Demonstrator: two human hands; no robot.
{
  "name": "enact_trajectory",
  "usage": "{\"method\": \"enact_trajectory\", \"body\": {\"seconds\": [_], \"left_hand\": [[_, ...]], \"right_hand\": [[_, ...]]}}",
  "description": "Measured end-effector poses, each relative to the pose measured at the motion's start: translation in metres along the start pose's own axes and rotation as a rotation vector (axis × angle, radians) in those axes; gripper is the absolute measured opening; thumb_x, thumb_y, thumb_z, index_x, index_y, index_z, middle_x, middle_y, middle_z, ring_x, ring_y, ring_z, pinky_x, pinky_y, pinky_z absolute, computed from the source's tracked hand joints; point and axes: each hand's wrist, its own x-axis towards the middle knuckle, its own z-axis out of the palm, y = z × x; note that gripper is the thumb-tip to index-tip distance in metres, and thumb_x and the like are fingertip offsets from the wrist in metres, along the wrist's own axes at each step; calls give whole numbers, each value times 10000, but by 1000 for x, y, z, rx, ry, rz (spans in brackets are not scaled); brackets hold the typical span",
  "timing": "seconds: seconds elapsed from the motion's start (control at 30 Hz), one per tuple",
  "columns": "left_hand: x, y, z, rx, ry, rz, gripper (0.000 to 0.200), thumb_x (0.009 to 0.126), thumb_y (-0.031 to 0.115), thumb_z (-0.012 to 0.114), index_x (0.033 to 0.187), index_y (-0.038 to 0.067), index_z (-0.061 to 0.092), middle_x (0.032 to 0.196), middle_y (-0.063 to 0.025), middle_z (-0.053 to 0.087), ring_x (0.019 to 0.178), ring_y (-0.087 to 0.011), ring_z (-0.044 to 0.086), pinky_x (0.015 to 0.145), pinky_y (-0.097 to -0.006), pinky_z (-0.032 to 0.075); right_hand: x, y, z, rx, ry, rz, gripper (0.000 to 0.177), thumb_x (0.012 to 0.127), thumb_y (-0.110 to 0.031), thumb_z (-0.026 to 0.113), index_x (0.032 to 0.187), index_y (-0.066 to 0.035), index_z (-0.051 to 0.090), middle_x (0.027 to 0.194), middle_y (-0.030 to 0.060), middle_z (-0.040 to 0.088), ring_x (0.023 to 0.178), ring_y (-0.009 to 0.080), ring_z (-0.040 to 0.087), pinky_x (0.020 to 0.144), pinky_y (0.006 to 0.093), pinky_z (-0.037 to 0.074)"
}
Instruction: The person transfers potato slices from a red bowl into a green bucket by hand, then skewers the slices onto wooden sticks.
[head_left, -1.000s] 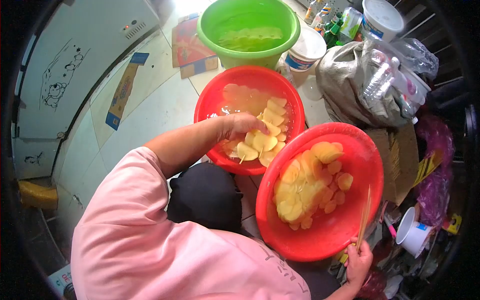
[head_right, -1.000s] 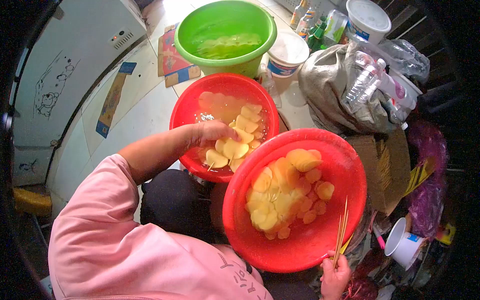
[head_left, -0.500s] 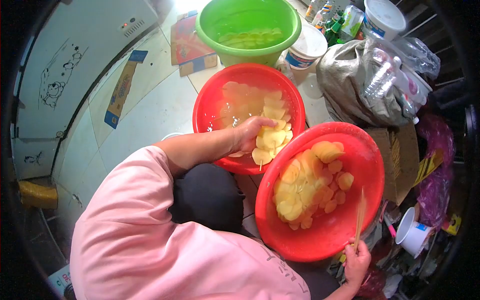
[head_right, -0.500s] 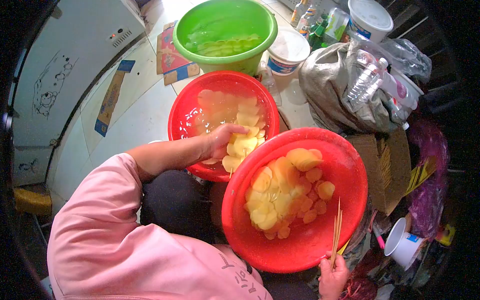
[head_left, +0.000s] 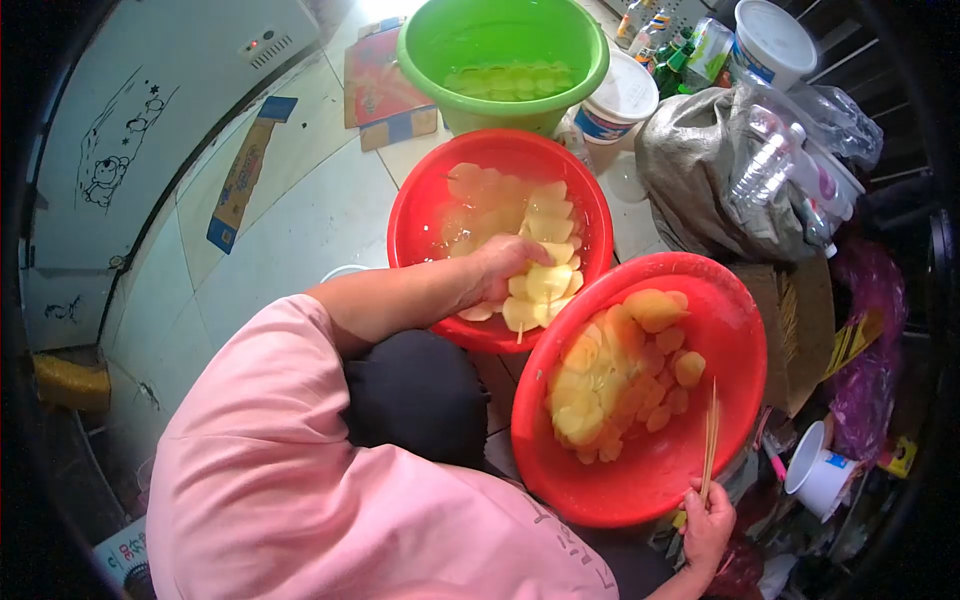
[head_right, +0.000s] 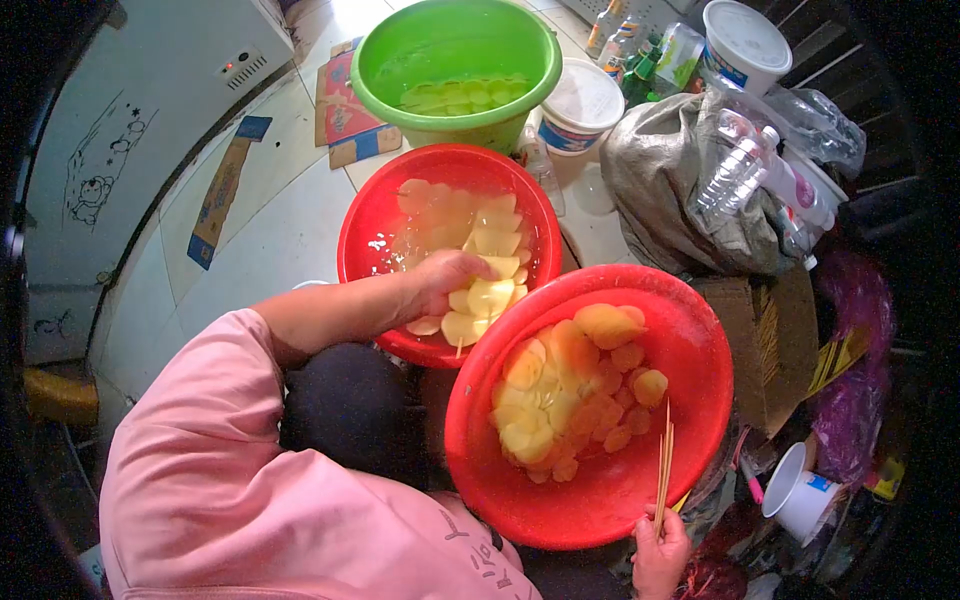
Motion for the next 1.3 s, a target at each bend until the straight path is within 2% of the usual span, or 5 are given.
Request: {"method": "enact_trajectory", "body": {"seconds": [0.17, 0.47, 0.6, 0.77, 1.3], "left_hand": [[-48, 16, 9, 357, -24, 179, 551, 728, -112, 559, 1252, 21, 452, 1136, -130, 600, 1029, -275, 596, 900, -416, 479], [-61, 44, -16, 684, -2, 453, 688, 669, -113, 636, 1291, 74, 409, 1180, -93, 569, 1102, -235, 549, 966, -371, 426], [-88, 52, 0, 1105, 182, 640, 716, 696, -88, 637, 1334, 63, 348, 1211, -122, 538, 1136, -248, 527, 958, -334, 415], [-94, 50, -7, 1593, 127, 1089, 671, 727, -51, 558, 1340, 119, 343, 1150, -207, 552, 1095, -359, 532, 904, -398, 455], [-108, 45, -11, 1643, 113, 1181, 662, 720, -67, 564, 1327, 93, 353, 1201, -182, 529, 1116, -352, 514, 931, -388, 438]], "right_hand": [[0, 3, 1, 35, -3, -23, 218, 831, -116, 606, 1017, -5, 585, 696, 6, 573, 483, 34, 457, 402, 168, 351], [-5, -1, 0, 12, 0, -45, 208, 825, -106, 612, 1007, -8, 591, 692, -6, 560, 494, 31, 447, 414, 173, 333], [-5, 3, 1, -8, 28, -40, 207, 818, -107, 617, 997, -5, 593, 685, -14, 547, 506, 31, 443, 418, 176, 335], [-2, 11, 0, -34, 23, -65, 205, 813, -98, 612, 992, 0, 592, 680, -16, 540, 512, 31, 443, 419, 181, 338], [-2, 13, 0, -25, 21, -80, 208, 810, -91, 615, 995, -1, 591, 684, -18, 537, 527, 37, 446, 445, 187, 344]]}}
